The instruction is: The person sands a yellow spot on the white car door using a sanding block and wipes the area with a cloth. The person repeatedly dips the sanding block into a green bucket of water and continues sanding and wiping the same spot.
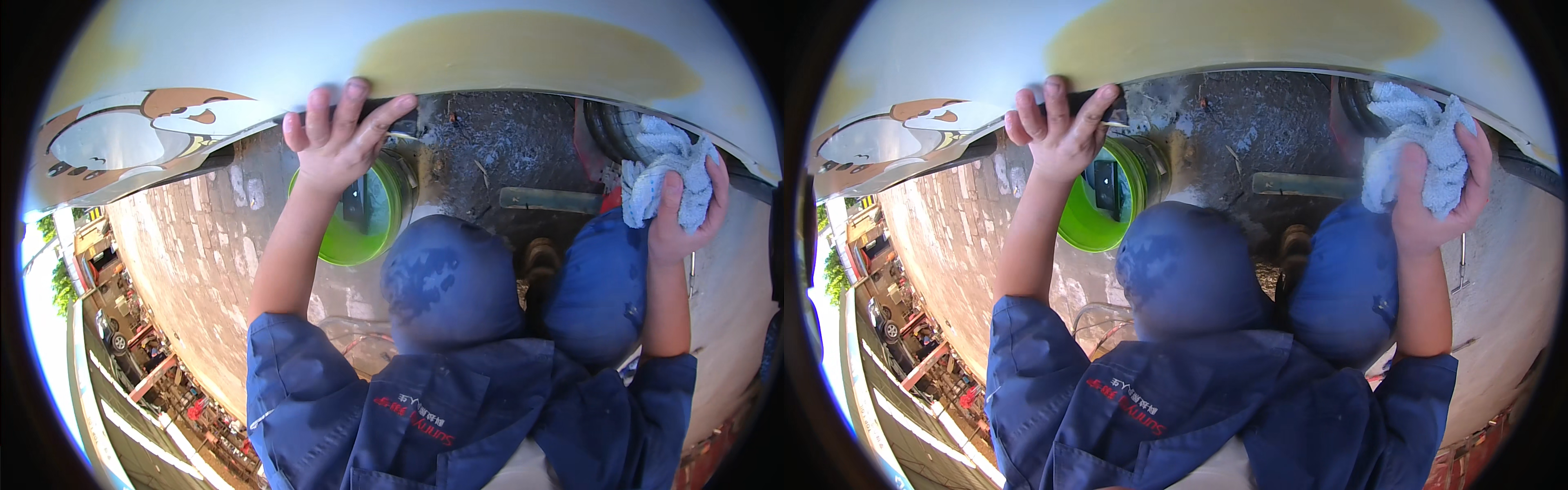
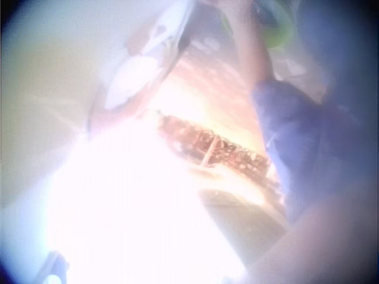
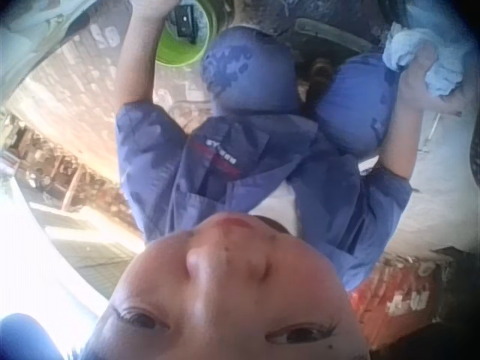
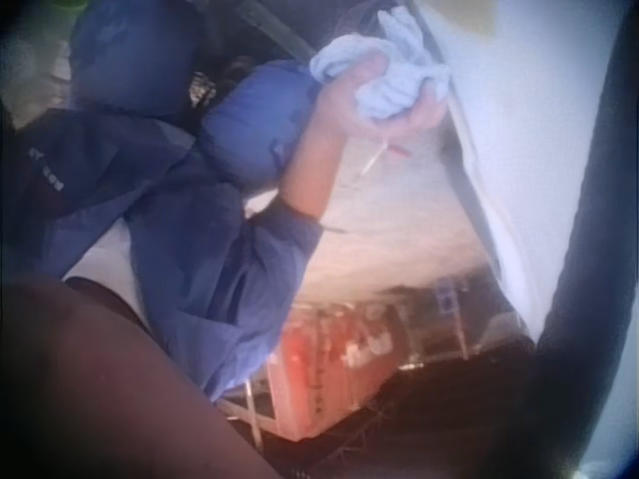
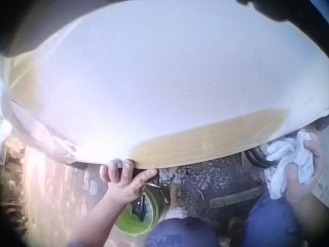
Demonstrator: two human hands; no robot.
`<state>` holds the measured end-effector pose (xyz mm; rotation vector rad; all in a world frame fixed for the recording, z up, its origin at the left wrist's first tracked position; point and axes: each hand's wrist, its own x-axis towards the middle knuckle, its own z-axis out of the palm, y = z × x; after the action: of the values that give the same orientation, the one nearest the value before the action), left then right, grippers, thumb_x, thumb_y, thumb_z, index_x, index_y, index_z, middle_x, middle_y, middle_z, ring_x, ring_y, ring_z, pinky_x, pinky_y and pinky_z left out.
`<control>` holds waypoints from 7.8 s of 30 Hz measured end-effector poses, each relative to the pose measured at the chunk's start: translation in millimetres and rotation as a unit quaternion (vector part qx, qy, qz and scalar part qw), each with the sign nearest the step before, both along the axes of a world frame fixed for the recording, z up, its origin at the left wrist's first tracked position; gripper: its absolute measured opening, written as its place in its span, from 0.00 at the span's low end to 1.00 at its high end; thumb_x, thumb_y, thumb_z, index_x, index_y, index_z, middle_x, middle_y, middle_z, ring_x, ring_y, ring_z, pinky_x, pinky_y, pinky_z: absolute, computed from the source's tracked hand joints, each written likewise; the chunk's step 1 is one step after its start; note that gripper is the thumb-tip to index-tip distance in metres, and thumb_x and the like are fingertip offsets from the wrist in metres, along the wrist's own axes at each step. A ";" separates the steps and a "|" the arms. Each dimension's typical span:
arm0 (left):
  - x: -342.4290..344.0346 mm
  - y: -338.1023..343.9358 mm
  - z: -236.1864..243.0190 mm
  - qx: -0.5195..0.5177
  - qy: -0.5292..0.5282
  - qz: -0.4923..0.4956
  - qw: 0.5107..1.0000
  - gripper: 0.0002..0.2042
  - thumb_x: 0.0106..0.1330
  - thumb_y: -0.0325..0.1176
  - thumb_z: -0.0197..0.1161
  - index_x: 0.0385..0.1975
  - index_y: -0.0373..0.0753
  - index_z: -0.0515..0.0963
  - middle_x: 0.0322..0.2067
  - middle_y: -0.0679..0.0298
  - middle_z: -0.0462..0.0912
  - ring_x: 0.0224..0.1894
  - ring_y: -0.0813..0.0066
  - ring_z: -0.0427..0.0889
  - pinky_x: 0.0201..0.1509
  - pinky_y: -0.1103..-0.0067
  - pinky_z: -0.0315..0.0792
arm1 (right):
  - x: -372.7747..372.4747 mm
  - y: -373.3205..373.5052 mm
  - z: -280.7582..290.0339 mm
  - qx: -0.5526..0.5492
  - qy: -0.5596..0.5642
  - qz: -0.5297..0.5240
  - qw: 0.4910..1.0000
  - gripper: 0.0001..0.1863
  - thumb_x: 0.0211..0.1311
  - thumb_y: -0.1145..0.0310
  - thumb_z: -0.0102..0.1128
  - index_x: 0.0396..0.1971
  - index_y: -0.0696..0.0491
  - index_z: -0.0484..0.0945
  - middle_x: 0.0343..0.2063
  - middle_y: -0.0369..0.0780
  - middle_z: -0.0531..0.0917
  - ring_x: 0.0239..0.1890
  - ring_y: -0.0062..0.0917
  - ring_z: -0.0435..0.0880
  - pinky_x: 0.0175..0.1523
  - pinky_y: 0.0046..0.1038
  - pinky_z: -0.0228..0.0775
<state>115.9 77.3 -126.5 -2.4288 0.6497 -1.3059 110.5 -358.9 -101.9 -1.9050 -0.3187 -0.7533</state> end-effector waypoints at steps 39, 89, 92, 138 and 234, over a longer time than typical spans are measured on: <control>40.8 -176.5 21.6 -0.011 -0.009 -0.066 0.998 0.29 0.71 0.39 0.51 0.74 0.65 0.70 0.79 0.75 0.59 0.83 0.72 0.48 0.81 0.52 0.24 | 7.1 -18.5 -0.3 0.205 0.068 -0.065 0.974 0.26 0.62 0.71 0.76 0.59 0.57 0.79 0.49 0.39 0.84 0.50 0.20 0.83 0.56 0.24 0.76; 43.6 -168.8 37.8 0.026 0.026 -0.057 0.998 0.25 0.71 0.44 0.57 0.68 0.76 0.75 0.76 0.77 0.65 0.82 0.67 0.54 0.82 0.54 0.27 | 18.7 -26.6 -12.8 0.362 0.186 -0.059 0.911 0.25 0.69 0.70 0.70 0.61 0.60 0.72 0.51 0.43 0.83 0.50 0.23 0.84 0.56 0.27 0.79; 47.1 -191.8 45.3 0.029 0.049 -0.061 0.997 0.27 0.71 0.43 0.57 0.71 0.71 0.73 0.78 0.76 0.63 0.81 0.70 0.54 0.81 0.53 0.26 | 17.8 -22.5 -14.7 0.345 0.154 -0.057 0.924 0.24 0.69 0.72 0.69 0.61 0.60 0.72 0.51 0.43 0.83 0.50 0.23 0.84 0.57 0.27 0.79; -28.4 -134.2 40.7 -0.440 0.724 -0.222 0.483 0.14 0.82 0.37 0.55 0.42 0.31 0.78 0.35 0.61 0.76 0.39 0.71 0.73 0.45 0.74 0.70 | 2.9 5.0 5.6 -0.128 0.271 0.178 0.937 0.21 0.59 0.66 0.77 0.52 0.49 0.82 0.49 0.43 0.79 0.58 0.35 0.78 0.65 0.34 0.70; -122.1 97.6 34.1 -0.247 0.732 0.175 0.610 0.37 0.53 0.41 0.78 0.62 0.35 0.71 0.53 0.41 0.79 0.56 0.42 0.81 0.62 0.62 0.76 | -178.6 196.1 69.4 0.637 0.500 -0.046 0.585 0.13 0.81 0.64 0.45 0.57 0.51 0.60 0.47 0.50 0.83 0.48 0.43 0.88 0.50 0.44 0.84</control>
<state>-6.2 174.8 -92.4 -3.3621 -0.0376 1.1345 -68.1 -162.8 -32.4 -0.6335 0.8674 0.2197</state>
